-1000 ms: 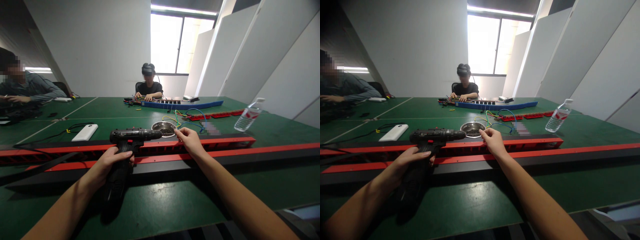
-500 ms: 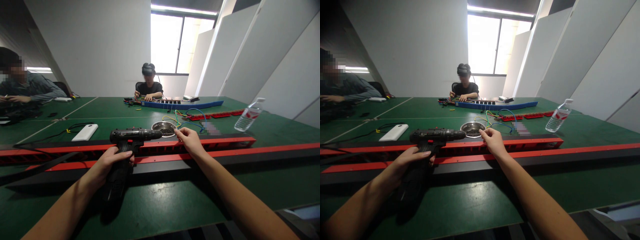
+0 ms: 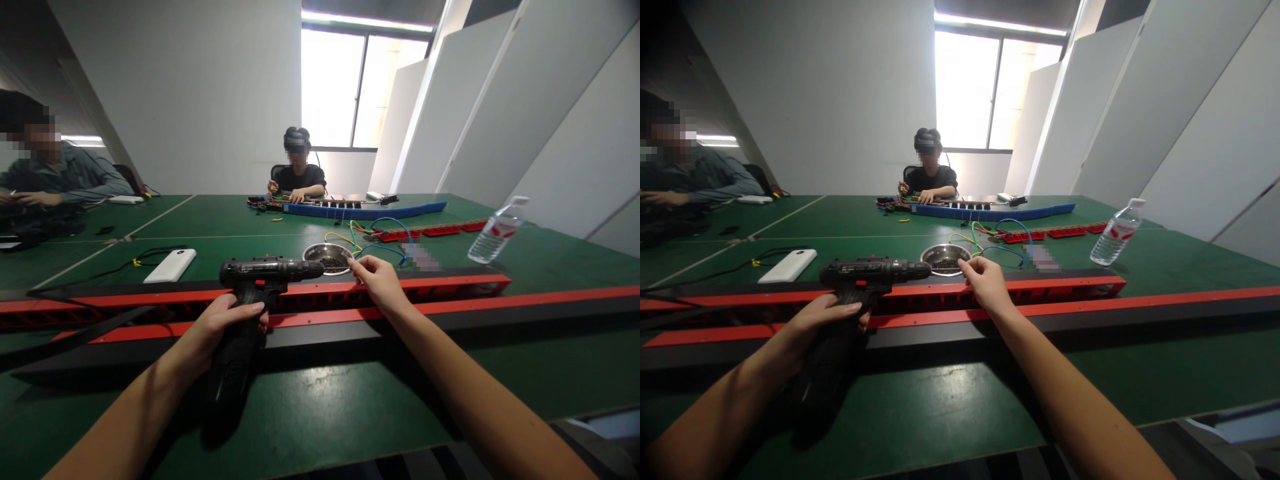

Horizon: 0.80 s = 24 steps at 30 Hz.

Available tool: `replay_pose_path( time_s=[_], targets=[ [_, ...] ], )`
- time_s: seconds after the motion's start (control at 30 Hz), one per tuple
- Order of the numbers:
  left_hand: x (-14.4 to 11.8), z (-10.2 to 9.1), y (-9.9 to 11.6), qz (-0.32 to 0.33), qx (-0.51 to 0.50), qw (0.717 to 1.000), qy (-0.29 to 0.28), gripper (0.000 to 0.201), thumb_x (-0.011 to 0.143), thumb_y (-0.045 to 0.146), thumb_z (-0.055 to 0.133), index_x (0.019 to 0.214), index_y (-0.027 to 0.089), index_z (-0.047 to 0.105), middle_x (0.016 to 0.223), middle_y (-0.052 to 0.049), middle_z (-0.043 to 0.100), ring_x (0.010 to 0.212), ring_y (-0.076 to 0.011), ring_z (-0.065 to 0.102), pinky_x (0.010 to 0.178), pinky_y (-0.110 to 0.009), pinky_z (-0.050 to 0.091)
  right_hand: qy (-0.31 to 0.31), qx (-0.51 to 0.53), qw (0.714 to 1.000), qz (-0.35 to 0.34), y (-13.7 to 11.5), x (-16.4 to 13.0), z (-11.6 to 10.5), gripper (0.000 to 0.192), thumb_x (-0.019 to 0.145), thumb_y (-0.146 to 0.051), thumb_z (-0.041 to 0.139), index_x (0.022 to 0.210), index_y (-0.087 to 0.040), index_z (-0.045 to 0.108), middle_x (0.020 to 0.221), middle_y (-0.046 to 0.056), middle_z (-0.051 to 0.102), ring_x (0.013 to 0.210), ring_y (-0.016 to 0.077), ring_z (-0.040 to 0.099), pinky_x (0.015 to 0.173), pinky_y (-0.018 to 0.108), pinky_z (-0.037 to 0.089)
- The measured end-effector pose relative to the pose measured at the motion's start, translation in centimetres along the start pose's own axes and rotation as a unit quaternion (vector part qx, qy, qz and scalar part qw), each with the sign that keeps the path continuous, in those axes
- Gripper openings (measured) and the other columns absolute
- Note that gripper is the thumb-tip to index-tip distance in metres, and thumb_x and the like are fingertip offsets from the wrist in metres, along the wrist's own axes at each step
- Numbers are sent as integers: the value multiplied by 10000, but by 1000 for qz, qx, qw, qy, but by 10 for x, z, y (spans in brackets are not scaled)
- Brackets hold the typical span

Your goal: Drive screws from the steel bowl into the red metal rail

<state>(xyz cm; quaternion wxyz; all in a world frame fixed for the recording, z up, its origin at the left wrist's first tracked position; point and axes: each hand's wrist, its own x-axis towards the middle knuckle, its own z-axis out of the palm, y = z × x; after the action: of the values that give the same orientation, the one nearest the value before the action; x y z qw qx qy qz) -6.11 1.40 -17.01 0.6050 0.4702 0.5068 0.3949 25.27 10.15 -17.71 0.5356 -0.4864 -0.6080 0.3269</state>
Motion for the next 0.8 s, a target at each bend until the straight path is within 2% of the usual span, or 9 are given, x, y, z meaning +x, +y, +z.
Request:
replay_pose_path(
  time_s=[0.53, 0.8],
  targets=[
    [-8, 10, 10, -6, -34, 999, 5, 288, 766, 407, 809, 822, 137, 728, 757, -49, 697, 688, -169, 624, 638, -261, 463, 2, 6, 1000, -2, 0, 0, 1, 502, 733, -668, 741, 650, -194, 598, 567, -10, 542, 535, 141, 492, 547, 288, 417],
    [-5, 8, 8, -2, -22, 1000, 7, 299, 767, 411, 799, 831, 128, 727, 769, -67, 695, 690, -178, 625, 640, -268, 469, 2, 9, 1000, 1, 0, 0, 0, 479, 741, -641, 748, 653, -194, 599, 572, -8, 544, 544, 145, 495, 549, 290, 413]
  ],
)
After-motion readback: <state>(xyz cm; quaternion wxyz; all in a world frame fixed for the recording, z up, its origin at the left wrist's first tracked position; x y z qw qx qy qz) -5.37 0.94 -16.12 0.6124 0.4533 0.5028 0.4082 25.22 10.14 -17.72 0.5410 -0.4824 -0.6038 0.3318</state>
